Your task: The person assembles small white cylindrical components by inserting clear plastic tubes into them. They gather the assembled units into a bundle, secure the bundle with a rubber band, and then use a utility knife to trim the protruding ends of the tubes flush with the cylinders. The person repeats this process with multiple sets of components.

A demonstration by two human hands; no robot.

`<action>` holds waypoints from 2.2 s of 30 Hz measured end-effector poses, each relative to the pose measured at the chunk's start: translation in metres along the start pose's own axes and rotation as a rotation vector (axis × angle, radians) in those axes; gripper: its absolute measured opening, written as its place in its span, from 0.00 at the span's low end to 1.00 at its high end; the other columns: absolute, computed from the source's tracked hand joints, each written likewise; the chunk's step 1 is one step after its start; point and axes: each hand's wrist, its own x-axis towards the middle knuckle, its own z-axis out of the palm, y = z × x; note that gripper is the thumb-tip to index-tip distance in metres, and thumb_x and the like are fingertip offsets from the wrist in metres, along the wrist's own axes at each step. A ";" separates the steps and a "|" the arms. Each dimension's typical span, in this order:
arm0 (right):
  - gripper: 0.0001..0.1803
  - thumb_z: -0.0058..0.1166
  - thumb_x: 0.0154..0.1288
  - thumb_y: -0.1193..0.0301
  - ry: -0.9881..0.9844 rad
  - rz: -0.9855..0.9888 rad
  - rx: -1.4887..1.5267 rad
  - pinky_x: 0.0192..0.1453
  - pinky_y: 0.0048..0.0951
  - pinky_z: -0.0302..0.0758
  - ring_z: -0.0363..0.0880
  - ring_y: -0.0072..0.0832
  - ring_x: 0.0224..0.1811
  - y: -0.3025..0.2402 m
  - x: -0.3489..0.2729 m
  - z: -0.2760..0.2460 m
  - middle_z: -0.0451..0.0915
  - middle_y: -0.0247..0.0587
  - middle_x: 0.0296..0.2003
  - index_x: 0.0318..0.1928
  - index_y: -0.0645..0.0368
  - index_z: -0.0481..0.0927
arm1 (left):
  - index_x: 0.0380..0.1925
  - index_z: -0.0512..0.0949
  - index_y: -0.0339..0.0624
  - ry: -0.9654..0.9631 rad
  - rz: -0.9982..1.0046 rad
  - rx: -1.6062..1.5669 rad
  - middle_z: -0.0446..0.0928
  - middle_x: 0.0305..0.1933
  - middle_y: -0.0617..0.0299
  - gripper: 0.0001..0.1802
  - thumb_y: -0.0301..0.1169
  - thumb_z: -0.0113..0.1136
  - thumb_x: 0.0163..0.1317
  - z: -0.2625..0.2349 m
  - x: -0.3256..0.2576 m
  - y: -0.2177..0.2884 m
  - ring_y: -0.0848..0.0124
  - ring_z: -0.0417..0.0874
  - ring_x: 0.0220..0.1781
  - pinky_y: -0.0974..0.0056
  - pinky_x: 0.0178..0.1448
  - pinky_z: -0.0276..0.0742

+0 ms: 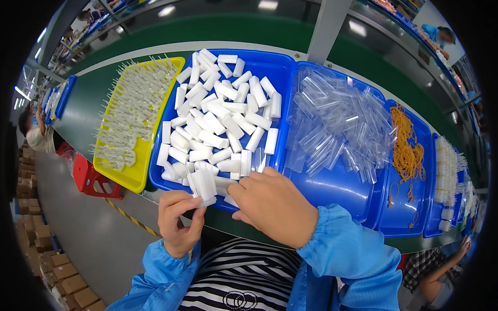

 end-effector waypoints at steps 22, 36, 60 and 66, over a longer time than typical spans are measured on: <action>0.13 0.58 0.66 0.63 0.432 0.023 0.205 0.50 0.42 0.64 0.69 0.38 0.37 0.009 0.000 -0.011 0.71 0.38 0.27 0.28 0.58 0.76 | 0.38 0.85 0.49 -0.313 0.262 -0.049 0.81 0.43 0.64 0.21 0.22 0.75 0.40 -0.004 0.013 0.032 0.65 0.78 0.39 0.66 0.39 0.73; 0.10 0.63 0.59 0.66 0.631 0.019 0.084 0.54 0.45 0.63 0.69 0.39 0.39 -0.019 -0.005 0.024 0.71 0.36 0.29 0.29 0.56 0.76 | 0.42 0.81 0.44 -0.146 0.270 -0.059 0.81 0.41 0.61 0.21 0.26 0.75 0.45 0.011 0.007 0.026 0.65 0.79 0.37 0.65 0.39 0.73; 0.12 0.57 0.53 0.72 0.195 -0.069 -0.235 0.42 0.30 0.67 0.73 0.29 0.39 -0.005 0.021 0.007 0.74 0.33 0.32 0.40 0.56 0.81 | 0.40 0.82 0.42 -0.080 0.173 0.266 0.77 0.36 0.60 0.22 0.14 0.71 0.42 -0.021 0.001 -0.004 0.63 0.76 0.37 0.63 0.39 0.71; 0.08 0.61 0.48 0.72 0.108 -0.122 -0.415 0.43 0.30 0.67 0.74 0.29 0.40 -0.014 0.032 0.013 0.72 0.33 0.29 0.32 0.55 0.79 | 0.41 0.83 0.45 -0.040 0.161 0.274 0.78 0.37 0.64 0.21 0.18 0.72 0.43 -0.017 0.000 -0.006 0.65 0.78 0.36 0.62 0.39 0.69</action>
